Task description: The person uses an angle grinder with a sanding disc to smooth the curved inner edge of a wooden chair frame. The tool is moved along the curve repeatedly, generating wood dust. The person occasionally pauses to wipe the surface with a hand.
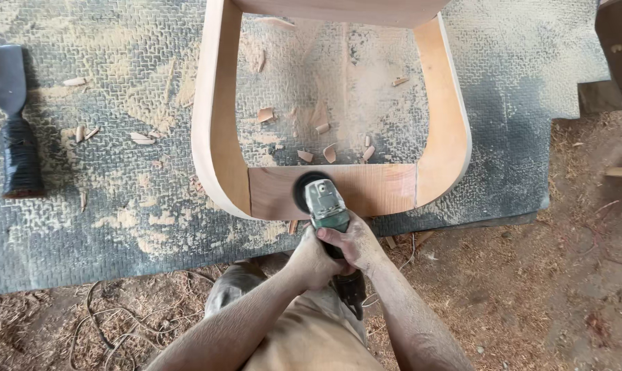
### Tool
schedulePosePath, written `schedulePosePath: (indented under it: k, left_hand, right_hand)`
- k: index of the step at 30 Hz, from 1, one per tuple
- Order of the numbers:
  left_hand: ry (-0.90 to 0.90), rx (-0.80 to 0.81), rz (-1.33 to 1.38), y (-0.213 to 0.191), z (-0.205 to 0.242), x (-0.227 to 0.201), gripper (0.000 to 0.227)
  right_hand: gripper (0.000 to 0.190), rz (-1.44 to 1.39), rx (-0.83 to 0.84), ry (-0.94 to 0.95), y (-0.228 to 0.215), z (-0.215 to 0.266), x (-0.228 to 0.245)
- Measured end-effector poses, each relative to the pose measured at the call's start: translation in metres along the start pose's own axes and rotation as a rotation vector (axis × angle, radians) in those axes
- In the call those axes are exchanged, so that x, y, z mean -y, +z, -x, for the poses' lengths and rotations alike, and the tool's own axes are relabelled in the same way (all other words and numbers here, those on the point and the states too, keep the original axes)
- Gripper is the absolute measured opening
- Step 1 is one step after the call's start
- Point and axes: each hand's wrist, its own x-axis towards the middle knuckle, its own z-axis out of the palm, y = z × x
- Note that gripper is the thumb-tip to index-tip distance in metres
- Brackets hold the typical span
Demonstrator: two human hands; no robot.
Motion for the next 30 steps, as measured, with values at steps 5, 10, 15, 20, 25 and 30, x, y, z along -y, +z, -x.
schedulePosePath:
  k: [5,10,15,20,25,30]
  left_hand:
    - [0.029,0.099,0.128,0.019,-0.023,0.009,0.045]
    - [0.192,0.253,-0.103,0.033,-0.050,0.044,0.032]
    - [0.956,0.399,-0.503,0.024,-0.070,0.056,0.030]
    - [0.043,0.188,-0.353,0.021,-0.028,0.022,0.083]
    - [-0.348,-0.044,-0.357,0.005,0.012,-0.010,0.104]
    - [-0.344,-0.229,-0.339,-0.008,0.019,-0.005,0.101]
  right_hand:
    - [0.096,0.130,-0.164,0.081,-0.020,0.012,0.007]
    - [0.089,0.206,-0.269,0.124,-0.029,0.024,0.012]
    - [0.063,0.454,-0.422,0.070,-0.023,0.044,0.007]
    - [0.071,-0.109,-0.230,-0.050,-0.020,0.033,-0.003]
    - [0.074,-0.408,0.121,-0.022,0.006,-0.005,-0.007]
    - [0.081,-0.440,0.316,-0.168,0.026,-0.030,0.002]
